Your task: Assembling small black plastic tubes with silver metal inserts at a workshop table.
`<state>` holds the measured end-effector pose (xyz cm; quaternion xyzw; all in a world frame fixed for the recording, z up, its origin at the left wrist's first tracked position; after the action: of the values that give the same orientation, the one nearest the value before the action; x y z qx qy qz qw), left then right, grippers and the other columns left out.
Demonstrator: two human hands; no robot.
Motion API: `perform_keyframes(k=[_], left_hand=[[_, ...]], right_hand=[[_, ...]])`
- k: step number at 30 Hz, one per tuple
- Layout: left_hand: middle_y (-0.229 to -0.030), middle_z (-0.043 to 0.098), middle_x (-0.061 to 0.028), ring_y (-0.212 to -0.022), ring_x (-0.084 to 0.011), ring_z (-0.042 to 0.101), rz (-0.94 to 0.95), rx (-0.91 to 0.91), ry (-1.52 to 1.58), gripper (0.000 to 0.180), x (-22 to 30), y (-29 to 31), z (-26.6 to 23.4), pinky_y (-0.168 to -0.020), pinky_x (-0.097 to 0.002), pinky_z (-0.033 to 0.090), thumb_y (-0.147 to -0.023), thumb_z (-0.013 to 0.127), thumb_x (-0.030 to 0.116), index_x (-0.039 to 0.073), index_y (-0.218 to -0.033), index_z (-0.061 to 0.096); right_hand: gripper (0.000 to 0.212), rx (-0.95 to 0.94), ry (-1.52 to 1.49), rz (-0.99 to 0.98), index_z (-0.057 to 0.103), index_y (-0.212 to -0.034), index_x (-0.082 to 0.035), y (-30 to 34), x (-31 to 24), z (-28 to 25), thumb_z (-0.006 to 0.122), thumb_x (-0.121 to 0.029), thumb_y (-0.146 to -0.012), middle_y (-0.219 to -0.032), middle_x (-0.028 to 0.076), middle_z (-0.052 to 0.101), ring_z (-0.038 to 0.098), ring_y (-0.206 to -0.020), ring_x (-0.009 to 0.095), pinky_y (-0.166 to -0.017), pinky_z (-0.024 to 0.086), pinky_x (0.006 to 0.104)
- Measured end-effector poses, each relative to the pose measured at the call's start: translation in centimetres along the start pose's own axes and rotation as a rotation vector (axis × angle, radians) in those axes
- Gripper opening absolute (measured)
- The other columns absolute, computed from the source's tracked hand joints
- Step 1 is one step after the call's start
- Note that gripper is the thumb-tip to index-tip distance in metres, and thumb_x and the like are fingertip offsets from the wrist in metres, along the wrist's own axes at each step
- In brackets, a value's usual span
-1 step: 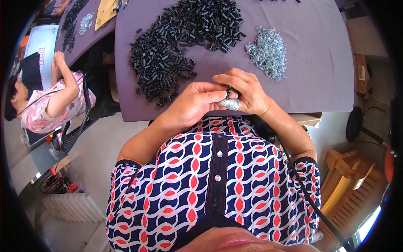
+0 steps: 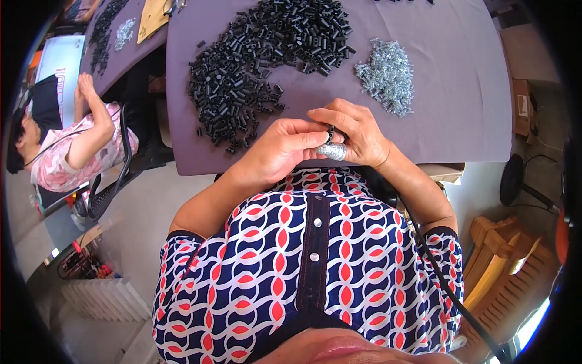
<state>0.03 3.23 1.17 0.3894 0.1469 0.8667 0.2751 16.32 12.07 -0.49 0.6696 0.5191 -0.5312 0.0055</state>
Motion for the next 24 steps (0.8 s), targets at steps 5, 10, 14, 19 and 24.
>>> perform_keyframes(k=[5, 10, 14, 19, 24], left_hand=[[-0.117, 0.068, -0.0146, -0.11, -0.023, 0.065, -0.019, -0.044, 0.112, 0.026, -0.4, -0.4, 0.1, -0.103, -0.039, 0.048, -0.1, 0.055, 0.012, -0.006, -0.116, 0.065], [-0.115, 0.068, -0.0116, -0.113, -0.0218, 0.064, -0.026, -0.073, 0.191, 0.024, -1.3, -0.7, -0.6, -0.104, -0.0384, 0.046, -0.1, 0.056, 0.012, -0.004, -0.115, 0.065], [-0.115, 0.068, -0.0109, -0.113, -0.021, 0.063, -0.039, -0.062, 0.191, 0.025, -1.3, -0.6, -0.7, -0.104, -0.0382, 0.045, -0.101, 0.056, 0.015, -0.003, -0.116, 0.065], [-0.115, 0.068, -0.0111, -0.112, -0.02, 0.063, 0.001, -0.018, 0.166, 0.026, -1.1, -0.6, -0.2, -0.103, -0.0377, 0.046, -0.102, 0.054, 0.016, -0.003, -0.117, 0.064], [-0.115, 0.068, -0.0116, -0.109, -0.0196, 0.064, 0.019, -0.006, 0.113, 0.028, -1.2, -0.4, -0.2, -0.101, -0.0363, 0.048, -0.103, 0.054, 0.017, -0.004, -0.117, 0.064]], right_hand=[[0.048, 0.007, 0.01, -0.03, 0.063, -0.118, 0.0, 0.2, 0.0, 0.0, 0.076, -0.025, -0.078, -0.089, 0.012, 0.064, 0.066, -0.079, 0.03, -0.066, 0.054, 0.038], [0.046, -0.01, 0.014, -0.06, 0.063, -0.117, 0.001, 0.6, 0.3, 0.3, 0.075, -0.022, -0.079, -0.091, 0.012, 0.064, 0.066, -0.078, 0.031, -0.066, 0.054, 0.0383], [0.046, -0.008, -0.004, -0.035, 0.063, -0.117, 0.0, 0.6, 0.0, 0.4, 0.075, -0.022, -0.078, -0.091, 0.011, 0.064, 0.065, -0.079, 0.031, -0.067, 0.054, 0.0386], [0.05, -0.019, -0.011, 0.007, 0.063, -0.12, -0.001, 0.1, -0.1, -0.1, 0.077, -0.024, -0.077, -0.089, 0.01, 0.063, 0.065, -0.079, 0.03, -0.068, 0.054, 0.0391], [0.051, -0.045, -0.011, 0.021, 0.062, -0.122, -0.002, 0.1, -0.3, -0.2, 0.075, -0.026, -0.079, -0.089, 0.011, 0.063, 0.065, -0.08, 0.03, -0.069, 0.054, 0.0388]])
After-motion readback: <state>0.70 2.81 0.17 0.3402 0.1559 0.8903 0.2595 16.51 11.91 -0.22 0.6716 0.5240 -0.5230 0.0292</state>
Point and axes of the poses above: each hand's wrist, its own y-axis away from the middle knuckle, its own z-axis out of the palm, x = y × z, the point moved 2 cm from there along -y, towards the middle knuckle
